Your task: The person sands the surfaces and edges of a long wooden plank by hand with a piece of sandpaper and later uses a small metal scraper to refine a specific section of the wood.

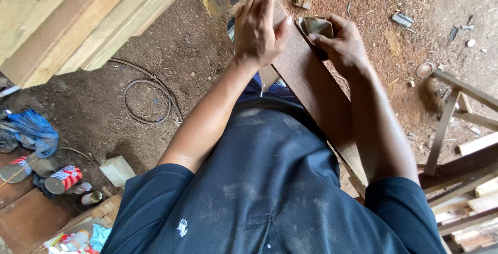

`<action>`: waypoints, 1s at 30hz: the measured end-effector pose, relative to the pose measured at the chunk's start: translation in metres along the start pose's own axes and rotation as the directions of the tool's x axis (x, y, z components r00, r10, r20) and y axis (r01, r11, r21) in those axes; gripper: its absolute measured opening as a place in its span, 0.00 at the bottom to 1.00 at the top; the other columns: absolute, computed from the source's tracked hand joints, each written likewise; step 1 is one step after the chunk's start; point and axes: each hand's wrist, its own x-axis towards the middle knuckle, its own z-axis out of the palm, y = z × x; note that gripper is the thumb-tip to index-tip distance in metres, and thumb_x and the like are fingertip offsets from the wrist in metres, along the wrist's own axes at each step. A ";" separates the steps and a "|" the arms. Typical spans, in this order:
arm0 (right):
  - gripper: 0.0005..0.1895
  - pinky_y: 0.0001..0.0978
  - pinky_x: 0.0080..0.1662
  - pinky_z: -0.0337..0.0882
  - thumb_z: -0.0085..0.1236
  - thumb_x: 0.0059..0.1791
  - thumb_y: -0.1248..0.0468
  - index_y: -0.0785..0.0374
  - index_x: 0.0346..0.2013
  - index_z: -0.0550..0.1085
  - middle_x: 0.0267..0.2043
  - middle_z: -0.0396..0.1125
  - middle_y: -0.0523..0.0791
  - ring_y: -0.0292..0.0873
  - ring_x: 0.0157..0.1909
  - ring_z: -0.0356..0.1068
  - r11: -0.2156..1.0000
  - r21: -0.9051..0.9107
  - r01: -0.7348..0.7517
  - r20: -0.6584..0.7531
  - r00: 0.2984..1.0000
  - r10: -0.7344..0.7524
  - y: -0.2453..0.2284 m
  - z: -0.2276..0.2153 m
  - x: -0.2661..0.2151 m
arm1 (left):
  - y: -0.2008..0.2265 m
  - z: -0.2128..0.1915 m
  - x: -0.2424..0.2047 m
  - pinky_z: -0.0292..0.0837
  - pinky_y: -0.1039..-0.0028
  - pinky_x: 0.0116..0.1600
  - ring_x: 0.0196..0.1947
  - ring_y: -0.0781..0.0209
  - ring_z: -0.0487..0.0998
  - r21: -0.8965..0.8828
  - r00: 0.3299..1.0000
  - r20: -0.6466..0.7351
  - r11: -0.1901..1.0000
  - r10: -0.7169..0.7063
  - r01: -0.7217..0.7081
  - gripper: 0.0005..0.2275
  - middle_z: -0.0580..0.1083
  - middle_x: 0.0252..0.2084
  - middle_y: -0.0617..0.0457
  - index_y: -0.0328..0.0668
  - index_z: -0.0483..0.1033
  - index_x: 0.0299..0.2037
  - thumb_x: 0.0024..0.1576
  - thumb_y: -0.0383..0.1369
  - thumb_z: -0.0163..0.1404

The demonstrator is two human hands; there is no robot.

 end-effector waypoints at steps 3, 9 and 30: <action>0.19 0.27 0.39 0.77 0.65 0.50 0.65 0.60 0.55 0.76 0.41 0.76 0.40 0.32 0.37 0.74 0.996 -0.058 -0.071 0.048 0.996 0.074 -0.020 -0.004 -0.001 | -0.001 -0.004 0.003 0.76 0.64 0.59 0.51 0.52 0.80 -0.021 1.000 -0.016 1.000 0.007 -0.007 0.18 0.77 0.53 0.45 0.40 0.63 0.63 0.69 0.42 0.43; 0.15 0.33 0.36 0.76 0.70 0.47 0.63 0.62 0.48 0.81 0.35 0.76 0.47 0.39 0.31 0.75 0.895 -0.443 0.046 0.089 0.996 -0.007 -0.046 -0.010 0.010 | 0.003 -0.011 0.003 0.75 0.66 0.60 0.52 0.53 0.80 -0.034 1.000 -0.019 0.999 0.020 -0.020 0.19 0.76 0.56 0.43 0.35 0.60 0.66 0.68 0.34 0.44; 0.14 0.36 0.32 0.73 0.63 0.51 0.62 0.71 0.43 0.75 0.34 0.73 0.52 0.43 0.34 0.75 0.816 -0.417 0.401 0.175 0.916 -0.361 -0.041 0.009 0.068 | 0.011 -0.023 0.002 0.70 0.65 0.55 0.49 0.53 0.75 -0.053 0.994 0.067 0.995 -0.087 0.090 0.28 0.70 0.59 0.46 0.38 0.51 0.70 0.60 0.23 0.49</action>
